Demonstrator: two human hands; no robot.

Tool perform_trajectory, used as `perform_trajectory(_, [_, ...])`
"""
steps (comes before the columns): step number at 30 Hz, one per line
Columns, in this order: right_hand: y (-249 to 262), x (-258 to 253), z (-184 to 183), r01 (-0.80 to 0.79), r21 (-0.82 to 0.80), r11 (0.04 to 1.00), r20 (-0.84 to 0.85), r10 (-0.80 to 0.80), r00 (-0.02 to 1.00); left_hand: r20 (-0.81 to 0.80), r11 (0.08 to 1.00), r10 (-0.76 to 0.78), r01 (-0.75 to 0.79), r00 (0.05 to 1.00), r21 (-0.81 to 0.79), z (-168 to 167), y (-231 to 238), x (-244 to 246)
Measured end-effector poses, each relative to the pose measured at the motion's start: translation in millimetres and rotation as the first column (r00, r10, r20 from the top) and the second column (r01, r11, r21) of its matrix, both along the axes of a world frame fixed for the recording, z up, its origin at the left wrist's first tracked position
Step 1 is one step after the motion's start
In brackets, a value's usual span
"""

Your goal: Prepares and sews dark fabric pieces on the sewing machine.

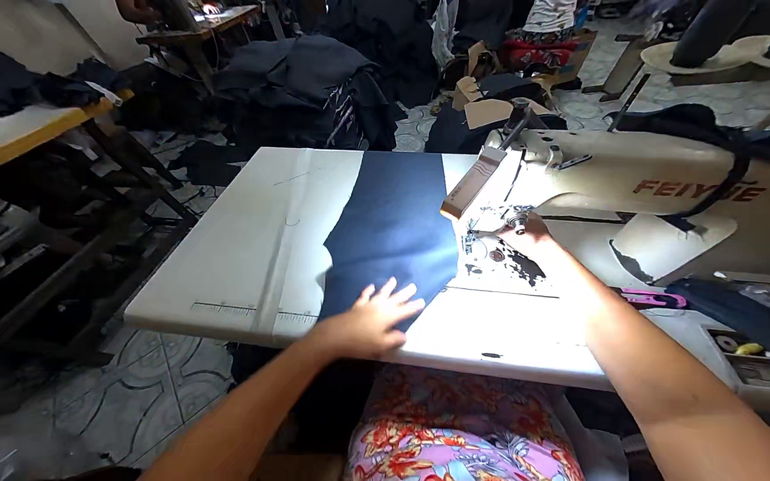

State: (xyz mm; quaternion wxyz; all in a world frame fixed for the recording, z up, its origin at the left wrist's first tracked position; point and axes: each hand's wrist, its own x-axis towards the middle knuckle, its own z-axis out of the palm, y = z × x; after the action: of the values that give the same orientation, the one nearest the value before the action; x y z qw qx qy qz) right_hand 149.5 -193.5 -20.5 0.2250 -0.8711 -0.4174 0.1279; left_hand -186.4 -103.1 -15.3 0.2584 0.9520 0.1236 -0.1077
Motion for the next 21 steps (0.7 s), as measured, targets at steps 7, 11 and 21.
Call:
perform_trajectory(7, [-71.7,-67.2,-14.8,-0.151,0.384,0.911,0.249,0.055,0.967,0.372,0.954,0.3,-0.284,0.878,-0.1,-14.1,132.9,31.1])
perform_trajectory(11, [-87.5,-122.7,-34.1,-0.231,0.541,0.809,0.207,0.138,0.969,0.426,0.901,0.416,-0.302,0.804,-0.311,1.9,132.8,52.4])
perform_trajectory(21, [-22.2,-234.1,-4.1,-0.127,0.449,0.884,-0.199,0.237,0.951,0.46,0.521,0.852,-0.326,0.249,-0.789,108.8,28.7,41.1])
